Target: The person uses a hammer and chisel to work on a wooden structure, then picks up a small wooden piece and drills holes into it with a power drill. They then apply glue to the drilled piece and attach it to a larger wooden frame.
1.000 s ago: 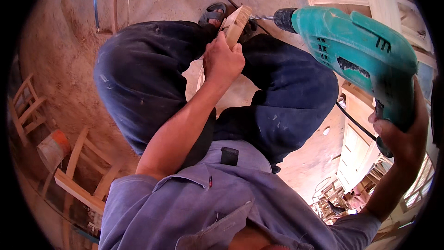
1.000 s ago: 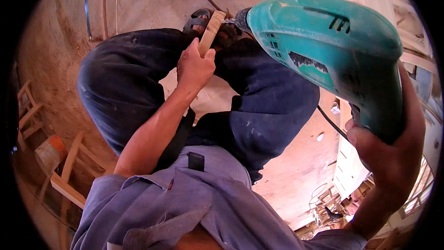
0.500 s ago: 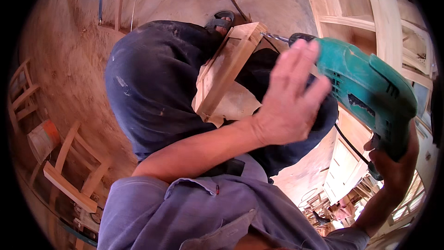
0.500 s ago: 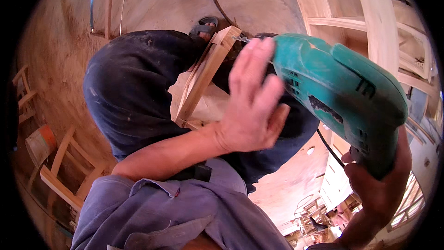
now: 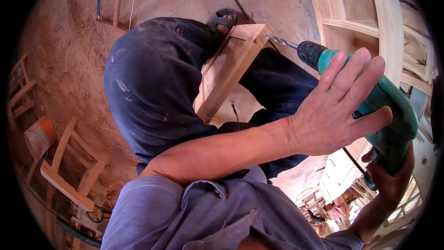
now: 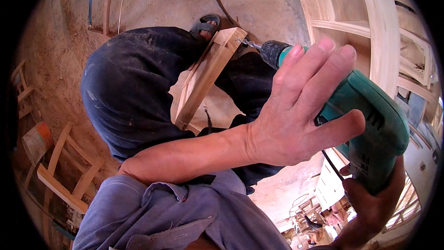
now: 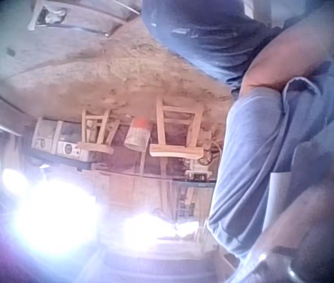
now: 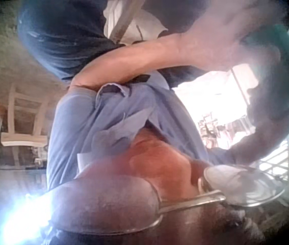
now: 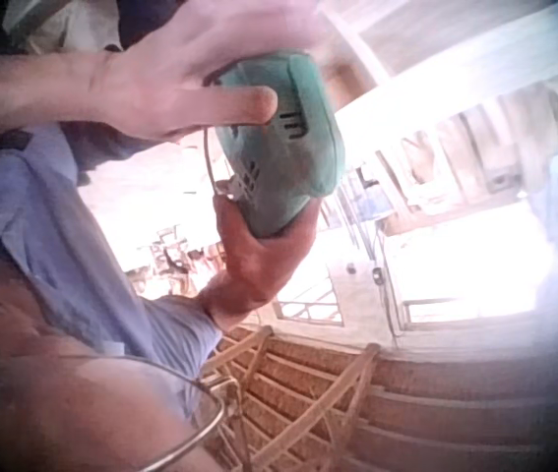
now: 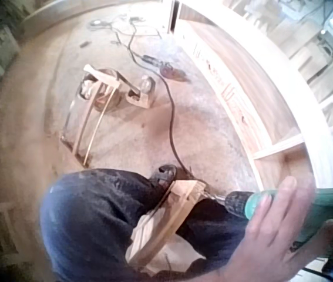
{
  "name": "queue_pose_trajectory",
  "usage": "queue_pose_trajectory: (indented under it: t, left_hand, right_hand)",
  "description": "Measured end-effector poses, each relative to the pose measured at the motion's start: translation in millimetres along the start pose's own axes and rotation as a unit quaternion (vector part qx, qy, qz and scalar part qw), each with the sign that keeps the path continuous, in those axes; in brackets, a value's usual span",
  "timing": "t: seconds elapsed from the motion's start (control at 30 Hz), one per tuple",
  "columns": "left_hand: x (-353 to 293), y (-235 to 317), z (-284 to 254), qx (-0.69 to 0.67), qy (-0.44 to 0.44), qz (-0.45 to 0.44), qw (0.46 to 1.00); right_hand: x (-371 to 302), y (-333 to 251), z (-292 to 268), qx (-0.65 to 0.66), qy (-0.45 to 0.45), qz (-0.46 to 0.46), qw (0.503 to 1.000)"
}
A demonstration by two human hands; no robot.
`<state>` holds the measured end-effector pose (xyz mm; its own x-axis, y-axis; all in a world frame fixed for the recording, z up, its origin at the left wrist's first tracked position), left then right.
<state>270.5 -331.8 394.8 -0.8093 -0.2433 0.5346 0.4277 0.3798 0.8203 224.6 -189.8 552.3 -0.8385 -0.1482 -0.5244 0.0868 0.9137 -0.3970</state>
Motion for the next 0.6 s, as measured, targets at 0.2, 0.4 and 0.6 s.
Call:
queue_pose_trajectory:
  t: [0.2,0.4,0.6]
  left_hand:
    - [-4,2,-1,-0.020,-0.014,-0.007,1.000]
    - [-6,6,-2,-0.018,0.001,-0.004,1.000]
    - [-2,3,-1,-0.023,0.019,0.005,1.000]
  right_hand:
    - [-5,6,1,0.013,0.014,0.007,1.000]
    - [-10,-6,10,0.058,0.001,0.024,0.998]
    - [-10,-15,12,0.016,0.020,0.076,0.997]
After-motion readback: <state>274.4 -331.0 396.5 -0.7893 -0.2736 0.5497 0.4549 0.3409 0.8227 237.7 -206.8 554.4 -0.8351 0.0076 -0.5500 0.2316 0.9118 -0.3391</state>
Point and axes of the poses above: each hand's wrist, its own x-axis towards the middle knuckle, its own z-axis out of the palm, y = z × x, the point moved 4 cm from there along x, towards the middle knuckle, and after that the axes turned 12 degrees about -y, right-handed, at the moved point
